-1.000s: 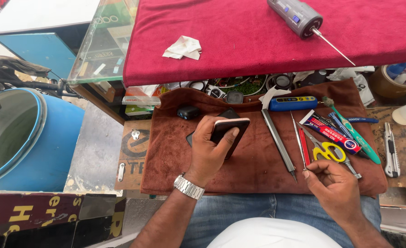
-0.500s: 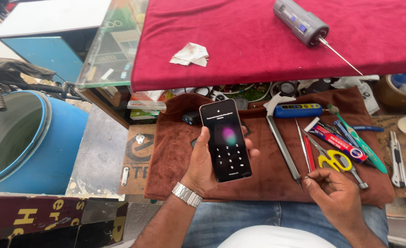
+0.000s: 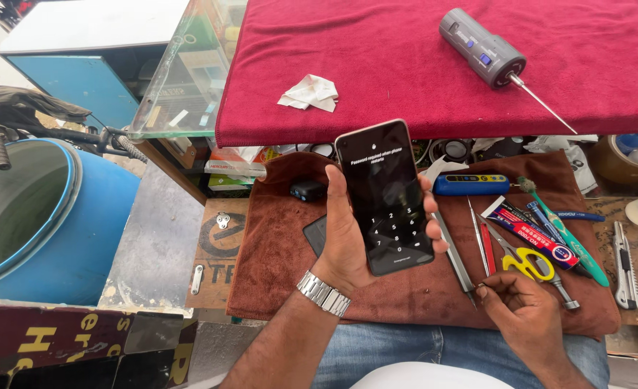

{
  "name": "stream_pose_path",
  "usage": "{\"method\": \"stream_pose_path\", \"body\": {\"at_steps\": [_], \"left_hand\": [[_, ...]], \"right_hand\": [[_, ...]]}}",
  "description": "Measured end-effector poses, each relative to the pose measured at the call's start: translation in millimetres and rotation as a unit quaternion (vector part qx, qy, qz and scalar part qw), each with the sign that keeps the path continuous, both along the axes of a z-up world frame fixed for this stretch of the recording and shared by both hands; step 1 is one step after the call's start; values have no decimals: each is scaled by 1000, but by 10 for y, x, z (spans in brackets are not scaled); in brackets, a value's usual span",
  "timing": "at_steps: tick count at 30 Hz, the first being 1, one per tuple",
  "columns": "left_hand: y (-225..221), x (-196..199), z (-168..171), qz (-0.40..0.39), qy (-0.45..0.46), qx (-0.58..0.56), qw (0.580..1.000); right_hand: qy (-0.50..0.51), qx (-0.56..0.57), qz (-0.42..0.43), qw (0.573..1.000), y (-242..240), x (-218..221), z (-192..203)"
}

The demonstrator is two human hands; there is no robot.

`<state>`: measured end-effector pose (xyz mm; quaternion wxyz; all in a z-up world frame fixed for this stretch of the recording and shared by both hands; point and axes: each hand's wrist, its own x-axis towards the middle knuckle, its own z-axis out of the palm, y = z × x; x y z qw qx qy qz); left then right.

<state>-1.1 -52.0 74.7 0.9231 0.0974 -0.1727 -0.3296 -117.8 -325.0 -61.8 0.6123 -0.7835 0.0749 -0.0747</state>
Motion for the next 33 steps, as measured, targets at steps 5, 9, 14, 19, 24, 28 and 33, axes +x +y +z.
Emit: {"method": "stream_pose_path", "body": {"at_steps": [5,9,14,19,24,28,33], "left_hand": [[-150,22,142,-14,10,-51,999],[-195,36,162,-13,13,-71,997],[-223,-2,225,17,40,-50,998],[-253,-106,413,41,88,-73,993],[-198,-178,619,74,137,-80,985],[-228,-183,675,79,210,-77,971],[-274,-230,693,59,240,-70,967]], "right_hand": [[8,10,-4,1000,19,7,-5],[17,-6,-9,1000,21,-3,10],[12,-9,-22,1000,53,-23,100],[-20,-7,-29,999,86,-73,432],[-76,33,-11,997,271,-129,929],[-96,120,40,987,544,-184,1239],[-118,224,88,964,754,-245,1482]]}}
